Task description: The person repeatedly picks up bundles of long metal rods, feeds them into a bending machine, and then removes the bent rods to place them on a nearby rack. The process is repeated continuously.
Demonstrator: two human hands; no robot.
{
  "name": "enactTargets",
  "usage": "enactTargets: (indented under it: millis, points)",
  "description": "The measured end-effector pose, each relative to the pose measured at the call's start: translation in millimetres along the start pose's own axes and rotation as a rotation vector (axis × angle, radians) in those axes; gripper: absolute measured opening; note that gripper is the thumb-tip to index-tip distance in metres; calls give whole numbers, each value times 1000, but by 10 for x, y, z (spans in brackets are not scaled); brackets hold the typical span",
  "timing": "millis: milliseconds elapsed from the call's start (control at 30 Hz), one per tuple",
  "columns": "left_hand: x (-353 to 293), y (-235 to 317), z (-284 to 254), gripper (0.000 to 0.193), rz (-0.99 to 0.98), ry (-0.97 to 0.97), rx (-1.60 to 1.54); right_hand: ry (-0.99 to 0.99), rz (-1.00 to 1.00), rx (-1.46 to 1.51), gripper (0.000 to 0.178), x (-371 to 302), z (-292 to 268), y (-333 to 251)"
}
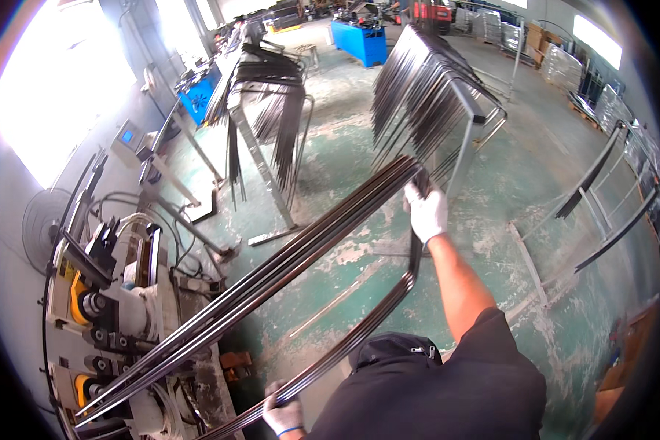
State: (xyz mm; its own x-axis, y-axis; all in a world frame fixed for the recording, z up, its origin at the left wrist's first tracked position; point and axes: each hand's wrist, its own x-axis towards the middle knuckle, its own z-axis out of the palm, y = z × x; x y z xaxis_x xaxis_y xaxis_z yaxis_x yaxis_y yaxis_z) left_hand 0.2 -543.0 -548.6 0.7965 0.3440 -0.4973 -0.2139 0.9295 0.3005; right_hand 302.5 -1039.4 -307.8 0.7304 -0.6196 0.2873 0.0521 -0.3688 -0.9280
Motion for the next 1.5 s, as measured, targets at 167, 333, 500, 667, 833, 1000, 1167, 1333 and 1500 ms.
enactTargets:
  millis: [167, 333, 500, 667, 833, 1000, 1167, 1333, 1500]
  points:
    - [-138, -1547, 315, 40, -474, 146, -102, 54, -119, -48, 22, 1295, -969, 156]
    - [-89, -2638, 704, 56, -403, -5, 375, 141, -269, -331, 30, 2920, -1685, 653]
    - [139, -3681, 1460, 59, -204, -6, 373, 102, -389, -605, 21, 4535, -2171, 1306]
    - [-352, -4603, 2316, 45, -242, -108, 583, -51, -519, -993, 26, 5467, -1942, 2315]
    - [-661, -4948, 2455, 45, -102, 15, 708, -74, -518, -1349, 26, 6346, -1507, 2018]
    - [-1348, -4725, 1726, 39, 203, 321, 557, 221, -893, -1290, 40, 6415, -1279, 2353]
    - [-2423, -4686, 996, 33, 317, 744, 396, -403, 32, -1140, 31, 4933, -1762, 3081]
    - [-3660, -4973, 249, 30, 505, 898, 133, -1599, -1167, -1944, 38, 3146, -1808, 5483]
    - [-5403, -5026, -616, 30, 953, 1050, 161, -1755, -888, -957, 29, 163, -1340, 4498]
